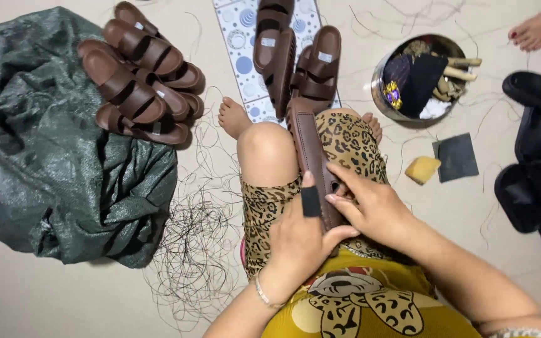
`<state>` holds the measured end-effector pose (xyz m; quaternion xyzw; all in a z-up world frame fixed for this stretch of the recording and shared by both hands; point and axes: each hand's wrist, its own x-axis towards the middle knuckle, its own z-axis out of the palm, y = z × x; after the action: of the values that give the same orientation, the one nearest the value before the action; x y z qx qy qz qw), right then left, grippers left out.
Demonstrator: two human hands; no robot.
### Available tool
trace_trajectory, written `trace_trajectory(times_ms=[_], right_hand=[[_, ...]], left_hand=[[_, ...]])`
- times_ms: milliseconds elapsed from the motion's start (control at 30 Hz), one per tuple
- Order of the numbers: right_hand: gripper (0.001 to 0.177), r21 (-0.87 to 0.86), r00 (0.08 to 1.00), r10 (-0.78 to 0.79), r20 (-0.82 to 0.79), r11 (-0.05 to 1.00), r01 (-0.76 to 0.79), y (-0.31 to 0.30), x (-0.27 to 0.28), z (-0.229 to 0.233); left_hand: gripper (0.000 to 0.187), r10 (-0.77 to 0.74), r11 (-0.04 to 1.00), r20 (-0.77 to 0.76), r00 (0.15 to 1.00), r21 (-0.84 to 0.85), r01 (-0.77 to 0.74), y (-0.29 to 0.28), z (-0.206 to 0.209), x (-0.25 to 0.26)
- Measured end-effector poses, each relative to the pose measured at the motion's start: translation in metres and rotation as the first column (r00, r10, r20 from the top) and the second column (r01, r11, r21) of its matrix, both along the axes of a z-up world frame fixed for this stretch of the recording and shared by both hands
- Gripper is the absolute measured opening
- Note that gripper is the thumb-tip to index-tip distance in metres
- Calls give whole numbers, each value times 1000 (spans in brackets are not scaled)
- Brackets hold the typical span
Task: Hand-stitching the sole of a brown sandal using a needle and black thread while sitting on the floor.
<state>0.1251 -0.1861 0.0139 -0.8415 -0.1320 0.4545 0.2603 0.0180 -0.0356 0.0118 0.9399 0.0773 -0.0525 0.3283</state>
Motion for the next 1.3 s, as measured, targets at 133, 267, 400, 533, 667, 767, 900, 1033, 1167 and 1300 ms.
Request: trace_trajectory(times_ms=[133,267,400,533,667,767,900,1033,1167,1300], right_hand=[[53,359,921,-166,354,933,30,-27,-16,-11],[56,485,909,-241,339,873,51,-40,-28,-29],[38,489,832,-163,531,860,-143,-49,-53,-47],[19,350,924,-129,359,937,-5,-66,-63,-67],[23,307,965,-174,195,946,109,-69,-67,-65],[62,118,935,-322,-151,933,340,-54,-45,-16],[82,103,880,-476,9,875,472,-86,-13,9],[65,158,989,-79,123,986,59,-97,-14,21],[65,4,817,565,116,822,-569,-90,-40,2],[73,118,823,492,283,834,-539,-95,-50,-10]], left_hand=[[64,13,998,-96,995,-64,-19,-3,-25,-8],[48,83,995,115,990,39,-88,-14,-11,-16],[80,-47,994,293,955,109,15,-27,-29,-54],[78,-115,990,276,954,116,85,-39,-32,-75],[80,-172,984,291,941,98,150,-40,-36,-79],[104,-263,926,-292,920,-342,157,-19,-15,-67],[50,197,567,-630,751,-552,-612,81,-16,-61],[23,734,678,42,677,7,-735,173,-57,-91],[12,426,904,294,856,-172,-390,110,0,-44],[51,113,785,59,992,-618,-52,49,0,-33]])
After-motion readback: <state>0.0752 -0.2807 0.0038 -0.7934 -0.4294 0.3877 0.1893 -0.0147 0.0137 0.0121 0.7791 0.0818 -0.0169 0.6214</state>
